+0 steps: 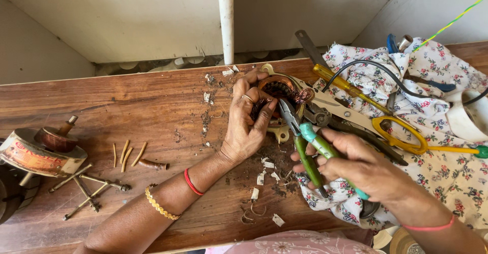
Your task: The person uses pliers to cut and remove copper wire from a circular metal component on a wooden workbench. They repeatedly grip, cut, and pull the wire while holding the component steady with the other hand.
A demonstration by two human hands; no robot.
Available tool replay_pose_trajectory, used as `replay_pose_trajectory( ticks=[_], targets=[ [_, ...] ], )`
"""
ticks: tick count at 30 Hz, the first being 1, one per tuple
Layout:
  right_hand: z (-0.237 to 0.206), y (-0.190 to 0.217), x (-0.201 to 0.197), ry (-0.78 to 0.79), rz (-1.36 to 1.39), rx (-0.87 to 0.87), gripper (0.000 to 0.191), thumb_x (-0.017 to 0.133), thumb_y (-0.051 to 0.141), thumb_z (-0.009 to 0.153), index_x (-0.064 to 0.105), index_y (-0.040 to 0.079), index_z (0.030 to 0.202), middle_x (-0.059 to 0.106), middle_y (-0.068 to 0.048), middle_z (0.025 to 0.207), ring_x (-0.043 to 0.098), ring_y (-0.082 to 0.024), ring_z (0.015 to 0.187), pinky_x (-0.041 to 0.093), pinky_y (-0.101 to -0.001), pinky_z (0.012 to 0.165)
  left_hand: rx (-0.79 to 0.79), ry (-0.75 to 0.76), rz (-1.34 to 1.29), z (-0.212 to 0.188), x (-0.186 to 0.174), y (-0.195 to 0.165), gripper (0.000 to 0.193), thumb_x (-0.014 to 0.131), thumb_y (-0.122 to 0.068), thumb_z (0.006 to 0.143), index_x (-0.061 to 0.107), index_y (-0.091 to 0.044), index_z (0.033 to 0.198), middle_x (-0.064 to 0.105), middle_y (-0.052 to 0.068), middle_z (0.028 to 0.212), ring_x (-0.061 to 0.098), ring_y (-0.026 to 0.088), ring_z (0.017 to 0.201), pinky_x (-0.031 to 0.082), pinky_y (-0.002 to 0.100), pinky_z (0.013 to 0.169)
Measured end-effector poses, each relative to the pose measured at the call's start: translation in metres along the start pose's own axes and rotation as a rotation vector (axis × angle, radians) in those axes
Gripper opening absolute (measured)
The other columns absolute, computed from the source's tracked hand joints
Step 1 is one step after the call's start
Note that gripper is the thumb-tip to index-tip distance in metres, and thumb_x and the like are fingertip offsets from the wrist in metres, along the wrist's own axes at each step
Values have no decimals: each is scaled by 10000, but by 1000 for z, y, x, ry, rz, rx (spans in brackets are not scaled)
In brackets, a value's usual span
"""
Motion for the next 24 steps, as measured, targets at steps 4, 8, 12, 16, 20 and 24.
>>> replay_pose_trajectory(
  ticks=[4, 8, 12, 16, 20, 24],
  targets=[
    [2, 5, -4, -36, -34, 9, 372, 529, -17, 796, 562, -44, 1165, 665, -201, 1193, 743, -308, 1060, 679, -441, 767, 17, -6, -2, 0, 3, -1, 100, 653, 65, 922, 557, 38, 924, 478, 203, 1413, 467, 335, 1406, 416, 432, 1216],
    [2, -2, 2, -38, -124, -71, 343, 511, -61, 829, 555, -39, 1169, 659, -196, 1209, 735, -283, 1068, 666, -409, 782, -41, -20, 0, 0, 6, 0, 123, 656, 51, 926, 534, 36, 931, 476, 192, 1402, 493, 322, 1365, 458, 413, 1172],
    [-3, -8, 5, -43, -125, -112, 365, 492, -78, 850, 543, -24, 1207, 663, -184, 1230, 724, -240, 1094, 634, -358, 824, -32, -10, 21, -1, 4, 0, 159, 663, 51, 922, 505, 39, 912, 483, 188, 1392, 503, 326, 1351, 458, 411, 1168],
    [-1, -13, 7, -80, -104, -81, 366, 503, -77, 849, 528, -22, 1209, 660, -185, 1192, 721, -222, 980, 651, -369, 735, -5, -16, 43, -1, 4, -1, 141, 664, 56, 928, 525, 35, 913, 484, 192, 1393, 496, 331, 1352, 438, 416, 1171],
    [3, -17, 10, -66, -173, -148, 335, 489, -17, 926, 488, 9, 1260, 684, -176, 1123, 707, -184, 912, 633, -330, 692, 7, -19, 62, 0, 4, -1, 124, 669, 53, 920, 549, 25, 915, 481, 192, 1382, 489, 327, 1343, 425, 421, 1177],
    [6, -22, 4, -75, -180, -107, 188, 505, 72, 990, 399, 23, 1138, 757, -146, 1042, 715, -183, 799, 641, -329, 625, -3, -13, 59, -1, 4, 0, 110, 666, 46, 923, 558, 28, 939, 480, 192, 1383, 491, 324, 1335, 437, 414, 1163]
  ],
)
Point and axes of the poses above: each hand's wrist, its own z-axis towards the middle knuckle, its own x-axis out of the palm, y = z × x, the point moved 3 cm from there along z, towards the middle knuckle
